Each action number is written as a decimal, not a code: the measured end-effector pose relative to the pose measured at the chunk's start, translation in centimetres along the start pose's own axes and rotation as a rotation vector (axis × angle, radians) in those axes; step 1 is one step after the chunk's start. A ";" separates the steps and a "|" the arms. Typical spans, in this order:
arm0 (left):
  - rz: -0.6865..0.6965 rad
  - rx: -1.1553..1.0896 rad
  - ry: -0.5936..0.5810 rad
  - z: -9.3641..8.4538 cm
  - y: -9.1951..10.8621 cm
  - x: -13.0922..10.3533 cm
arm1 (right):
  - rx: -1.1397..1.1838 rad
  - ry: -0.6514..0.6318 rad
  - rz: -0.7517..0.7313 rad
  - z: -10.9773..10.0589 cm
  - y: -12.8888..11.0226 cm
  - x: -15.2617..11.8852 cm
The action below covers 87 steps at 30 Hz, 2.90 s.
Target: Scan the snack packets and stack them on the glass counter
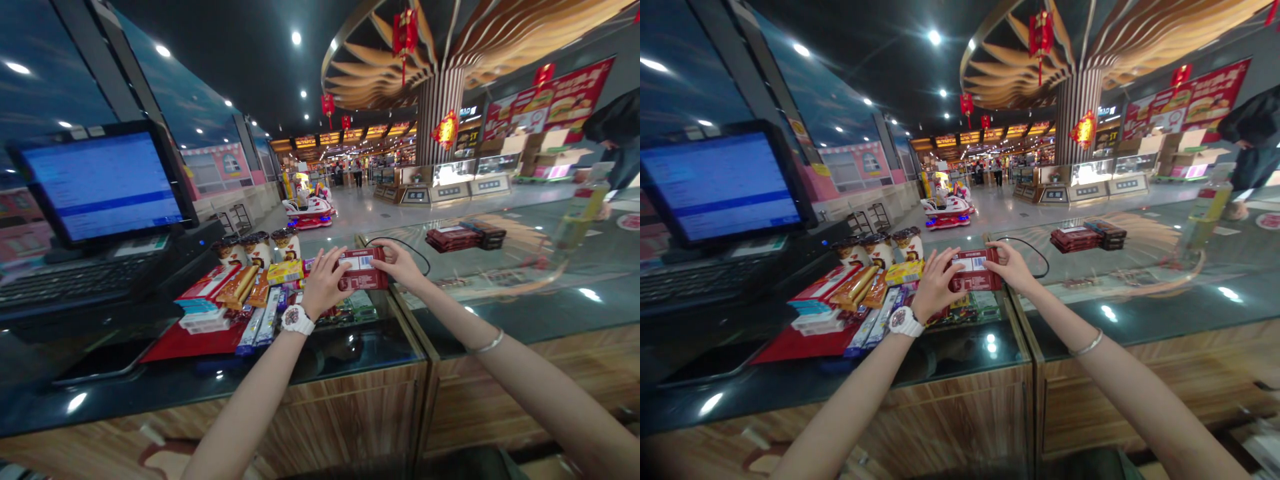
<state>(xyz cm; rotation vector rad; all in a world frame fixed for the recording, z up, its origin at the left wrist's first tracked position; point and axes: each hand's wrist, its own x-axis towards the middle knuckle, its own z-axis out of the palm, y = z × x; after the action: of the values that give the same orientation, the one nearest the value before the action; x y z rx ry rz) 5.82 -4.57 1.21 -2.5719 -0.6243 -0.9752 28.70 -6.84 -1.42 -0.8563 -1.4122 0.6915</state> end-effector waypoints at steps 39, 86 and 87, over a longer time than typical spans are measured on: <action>-0.913 -1.248 0.266 1.5 -0.5 1.3 | -1.078 -0.203 -0.573 0.3 -1.3 -1.7; -0.349 -0.321 -0.272 21.7 12.4 21.3 | -1.320 0.246 0.287 -22.9 5.9 2.2; -0.342 -0.329 -0.277 22.0 12.4 21.4 | -1.308 0.239 0.311 -23.0 6.0 2.1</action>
<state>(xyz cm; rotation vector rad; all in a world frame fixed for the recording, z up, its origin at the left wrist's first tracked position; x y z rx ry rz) 38.34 0.54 -1.60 -2.9880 -1.0890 -0.8881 52.25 -4.05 -4.51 -2.1115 -1.4369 -0.2400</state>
